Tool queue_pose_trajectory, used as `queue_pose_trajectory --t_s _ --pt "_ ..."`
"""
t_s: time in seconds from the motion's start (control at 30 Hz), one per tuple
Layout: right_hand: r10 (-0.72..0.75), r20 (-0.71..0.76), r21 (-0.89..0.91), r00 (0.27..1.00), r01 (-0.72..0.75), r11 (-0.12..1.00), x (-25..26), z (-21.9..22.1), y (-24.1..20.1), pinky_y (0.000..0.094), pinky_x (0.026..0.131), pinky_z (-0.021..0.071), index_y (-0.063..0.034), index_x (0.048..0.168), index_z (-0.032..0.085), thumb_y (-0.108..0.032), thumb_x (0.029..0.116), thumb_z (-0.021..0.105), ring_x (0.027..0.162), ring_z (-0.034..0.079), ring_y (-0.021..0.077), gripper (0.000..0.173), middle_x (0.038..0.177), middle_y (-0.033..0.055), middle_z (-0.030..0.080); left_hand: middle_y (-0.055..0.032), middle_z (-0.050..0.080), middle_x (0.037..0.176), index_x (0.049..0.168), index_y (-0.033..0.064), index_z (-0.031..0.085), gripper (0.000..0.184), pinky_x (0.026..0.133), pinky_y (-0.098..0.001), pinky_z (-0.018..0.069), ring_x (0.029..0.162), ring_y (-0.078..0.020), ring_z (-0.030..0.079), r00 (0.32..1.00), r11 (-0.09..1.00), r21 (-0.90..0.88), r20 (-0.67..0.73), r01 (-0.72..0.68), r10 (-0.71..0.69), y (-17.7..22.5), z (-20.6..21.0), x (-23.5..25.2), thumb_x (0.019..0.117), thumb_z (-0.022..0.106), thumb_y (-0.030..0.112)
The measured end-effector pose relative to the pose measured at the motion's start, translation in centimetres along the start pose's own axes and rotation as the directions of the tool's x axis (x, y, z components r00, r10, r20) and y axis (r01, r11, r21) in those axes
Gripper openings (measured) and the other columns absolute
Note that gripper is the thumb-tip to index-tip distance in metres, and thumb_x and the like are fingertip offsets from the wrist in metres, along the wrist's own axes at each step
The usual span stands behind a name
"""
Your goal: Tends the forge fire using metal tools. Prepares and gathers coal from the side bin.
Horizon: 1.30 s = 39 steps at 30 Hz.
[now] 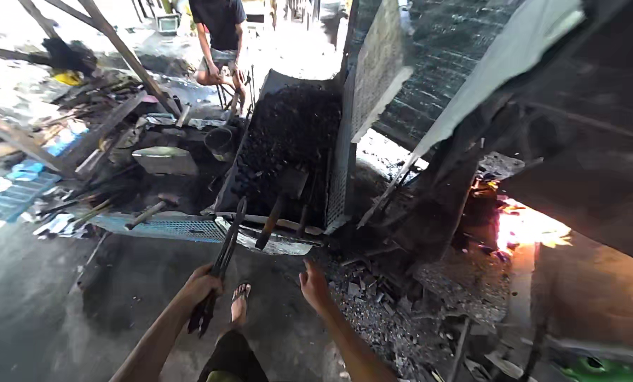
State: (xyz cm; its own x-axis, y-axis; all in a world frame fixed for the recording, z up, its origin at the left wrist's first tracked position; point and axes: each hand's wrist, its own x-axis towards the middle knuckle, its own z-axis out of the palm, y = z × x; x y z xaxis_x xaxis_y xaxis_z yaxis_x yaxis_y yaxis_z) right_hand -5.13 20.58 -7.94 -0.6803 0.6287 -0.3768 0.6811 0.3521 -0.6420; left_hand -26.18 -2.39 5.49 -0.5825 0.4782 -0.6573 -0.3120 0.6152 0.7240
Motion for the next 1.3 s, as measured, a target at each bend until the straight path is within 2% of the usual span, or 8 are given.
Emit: queue_pose_trajectory --t_s 0.17,0.37,0.67,0.73,0.83,0.97,1.1,1.3 --pt "0.337 -0.039 -0.103 0.941 -0.339 0.935 10.5 0.8 -3.8 0.0483 0.119 0.0383 0.0009 0.158 0.033 -0.024 0.1054 0.054 0.144 0.046 0.0361 0.061 0.155 0.0248 0.045 -0.0121 0.066 0.091 0.13 0.0027 0.06 0.042 0.064 -0.0377 0.0545 0.069 -0.0189 0.062 0.994 0.96 0.267 0.08 -0.09 0.071 5.1 -5.8 19.3 0.0885 0.066 0.0" --pt "0.494 -0.221 0.014 0.841 -0.503 0.864 18.7 1.7 -6.1 0.0501 0.113 0.045 0.0018 0.155 0.036 -0.028 0.1046 0.059 0.133 0.057 0.0379 0.063 0.145 0.0264 0.055 -0.0248 0.063 0.129 0.146 0.0085 0.048 0.059 0.097 -0.0639 0.0511 0.117 -0.0415 0.064 0.986 0.812 0.561 0.128 -0.161 0.108 9.0 -9.0 33.9 0.0916 0.069 0.018" --pt "0.661 -0.176 0.153 0.73 -0.643 0.751 21.3 -1.7 -10.4 0.058 0.095 0.0548 -0.0025 0.152 0.038 -0.026 0.0942 0.07 0.112 0.067 0.0393 0.071 0.13 0.0264 0.063 -0.0209 0.066 0.13 0.141 0.0017 0.055 0.062 0.106 -0.0537 0.0503 0.121 -0.0329 0.064 0.878 0.935 0.338 0.475 -0.11 -0.068 2.6 1.6 28.8 0.0966 0.07 0.043" --pt "0.654 -0.244 0.222 0.716 -0.615 0.757 19.6 -2.9 -11.7 0.0555 0.079 0.0609 -0.0039 0.155 0.032 -0.021 0.0972 0.065 0.093 0.073 0.0377 0.069 0.122 0.0274 0.064 -0.0183 0.065 0.128 0.147 0.0079 0.049 0.062 0.097 -0.0484 0.0548 0.111 -0.0278 0.067 0.851 0.996 0.084 0.519 0.041 -0.079 0.9 5.0 29.4 0.0983 0.069 0.041" --pt "0.564 -0.299 0.047 0.77 -0.578 0.815 17.1 -5.6 -15.6 0.0566 0.096 0.0544 -0.005 0.158 0.029 -0.018 0.0995 0.062 0.113 0.068 0.0401 0.068 0.131 0.0262 0.063 -0.0168 0.066 0.11 0.144 0.0089 0.05 0.049 0.078 -0.0461 0.0587 0.086 -0.0258 0.068 0.87 0.998 -0.052 0.493 0.04 -0.009 1.3 7.3 29.3 0.1041 0.061 0.036" --pt "0.365 -0.291 -0.183 0.885 -0.426 0.886 19.1 -8.3 -18.4 0.0562 0.097 0.0544 -0.0121 0.165 0.02 -0.023 0.1028 0.059 0.112 0.069 0.0399 0.074 0.134 0.0231 0.064 -0.0108 0.064 0.088 0.132 0.0053 0.053 0.038 0.063 -0.0401 0.0586 0.067 -0.0214 0.065 0.883 0.999 -0.013 0.469 -0.032 0.034 4.9 0.5 20.7 0.106 0.057 0.032" --pt "0.359 -0.148 -0.421 0.921 -0.388 0.82 24.0 -8.0 -18.6 0.0555 0.093 0.056 -0.0294 0.167 0.011 -0.022 0.1042 0.05 0.111 0.068 0.0385 0.075 0.131 0.0203 0.065 -0.0115 0.066 0.084 0.158 0.0169 0.033 0.06 0.052 -0.0393 0.0577 0.057 -0.0221 0.063 0.899 0.998 -0.025 0.435 0.055 -0.038 2.2 -8.0 13.2 0.1036 0.058 0.026" --pt "0.457 -0.023 -0.44 0.889 -0.419 0.794 16.2 -4.2 -17.4 0.0559 0.093 0.0561 -0.0289 0.168 0.009 -0.016 0.1 0.056 0.109 0.069 0.0387 0.083 0.131 0.0206 0.065 -0.014 0.066 0.091 0.166 0.0257 0.019 0.073 0.05 -0.04 0.0562 0.057 -0.0226 0.062 0.889 0.995 0.031 0.449 0.092 -0.096 1.5 -9.8 18.5 0.1047 0.058 0.021"
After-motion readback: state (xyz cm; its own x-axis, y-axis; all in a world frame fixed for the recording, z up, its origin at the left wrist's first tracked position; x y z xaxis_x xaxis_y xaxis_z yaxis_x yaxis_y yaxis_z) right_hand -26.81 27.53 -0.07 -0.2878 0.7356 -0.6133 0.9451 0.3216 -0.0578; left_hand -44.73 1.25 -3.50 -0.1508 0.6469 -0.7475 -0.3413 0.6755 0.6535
